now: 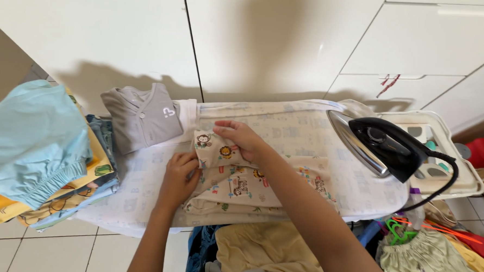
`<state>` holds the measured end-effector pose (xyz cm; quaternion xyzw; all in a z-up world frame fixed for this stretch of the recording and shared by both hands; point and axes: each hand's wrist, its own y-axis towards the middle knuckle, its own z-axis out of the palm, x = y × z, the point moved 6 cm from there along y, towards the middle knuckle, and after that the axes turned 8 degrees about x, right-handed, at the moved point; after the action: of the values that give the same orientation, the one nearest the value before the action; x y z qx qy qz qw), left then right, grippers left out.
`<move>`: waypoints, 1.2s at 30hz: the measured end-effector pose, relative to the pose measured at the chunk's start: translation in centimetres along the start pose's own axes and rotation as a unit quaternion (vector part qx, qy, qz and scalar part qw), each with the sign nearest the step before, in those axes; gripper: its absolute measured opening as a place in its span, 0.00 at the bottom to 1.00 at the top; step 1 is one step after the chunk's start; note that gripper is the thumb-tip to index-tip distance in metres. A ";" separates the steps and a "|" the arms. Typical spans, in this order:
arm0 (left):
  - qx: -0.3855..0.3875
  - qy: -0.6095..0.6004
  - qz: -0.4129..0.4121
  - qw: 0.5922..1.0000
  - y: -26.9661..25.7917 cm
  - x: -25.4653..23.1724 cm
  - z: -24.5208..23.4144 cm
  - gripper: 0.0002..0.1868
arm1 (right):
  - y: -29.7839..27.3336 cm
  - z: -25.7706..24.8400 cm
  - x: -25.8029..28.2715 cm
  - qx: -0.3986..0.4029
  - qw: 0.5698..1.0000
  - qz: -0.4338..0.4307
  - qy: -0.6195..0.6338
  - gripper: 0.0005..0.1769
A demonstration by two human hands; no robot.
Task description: The person irons small children's garments one at a time on an ironing board, using a clothes iron and spraying water from a spray bottle onto the fabric. After ironing each garment, they fold it and place it on a growing pile of finished clothes beside the board.
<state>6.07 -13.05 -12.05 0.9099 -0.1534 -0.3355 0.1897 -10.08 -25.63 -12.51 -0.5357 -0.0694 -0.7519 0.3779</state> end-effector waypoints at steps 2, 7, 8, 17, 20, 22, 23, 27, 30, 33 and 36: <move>0.002 -0.001 -0.013 1.000 0.1 0.1 0.0 0.10 | -0.9 0.8 0.7 0.017 0.996 -0.069 -0.049 0.28; 0.013 -0.005 -0.031 0.999 0.1 0.3 0.2 0.13 | -8.7 3.9 2.8 0.006 0.809 -0.394 -0.437 0.25; 0.015 -0.010 -0.034 0.999 0.0 0.4 0.3 0.14 | -9.9 4.0 2.5 0.001 0.807 -0.386 -0.447 0.23; 0.033 -0.013 -0.072 0.997 1.0 0.0 0.4 0.10 | -18.6 0.6 -1.2 -0.254 0.833 -0.348 -0.347 0.23; 0.060 -0.024 -0.127 0.990 1.5 0.3 0.5 0.09 | -20.2 -2.9 -5.6 -0.299 0.916 -0.193 -0.184 0.32; 0.060 -0.034 -0.142 0.987 1.7 0.4 0.7 0.11 | -21.0 -4.6 -8.6 -0.240 0.964 -0.059 -0.102 0.39; 0.060 -0.039 -0.149 0.986 1.8 0.5 0.7 0.12 | -21.7 -5.4 -9.0 -0.244 0.962 -0.060 -0.106 0.43; 0.026 -0.090 -0.150 0.984 2.0 0.4 0.5 0.17 | -24.3 -7.8 -8.2 -0.260 0.948 -0.076 -0.165 0.43; -0.018 -0.126 -0.212 0.969 2.0 0.6 0.5 0.19 | -25.5 -9.7 -4.8 -0.346 0.878 -0.090 -0.317 0.29; -0.027 -0.150 -0.276 0.949 2.5 1.1 1.2 0.21 | -24.8 -11.3 -1.0 -0.448 0.778 -0.079 -0.432 0.24; -0.045 -0.131 -0.278 0.950 3.5 0.9 1.9 0.23 | -21.2 -11.0 0.8 -0.399 0.774 -0.063 -0.488 0.34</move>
<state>4.94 -16.97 -12.31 0.8550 0.0976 -0.4978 0.1080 -32.11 -16.66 -10.01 -0.9277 0.0285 -0.3722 -0.0025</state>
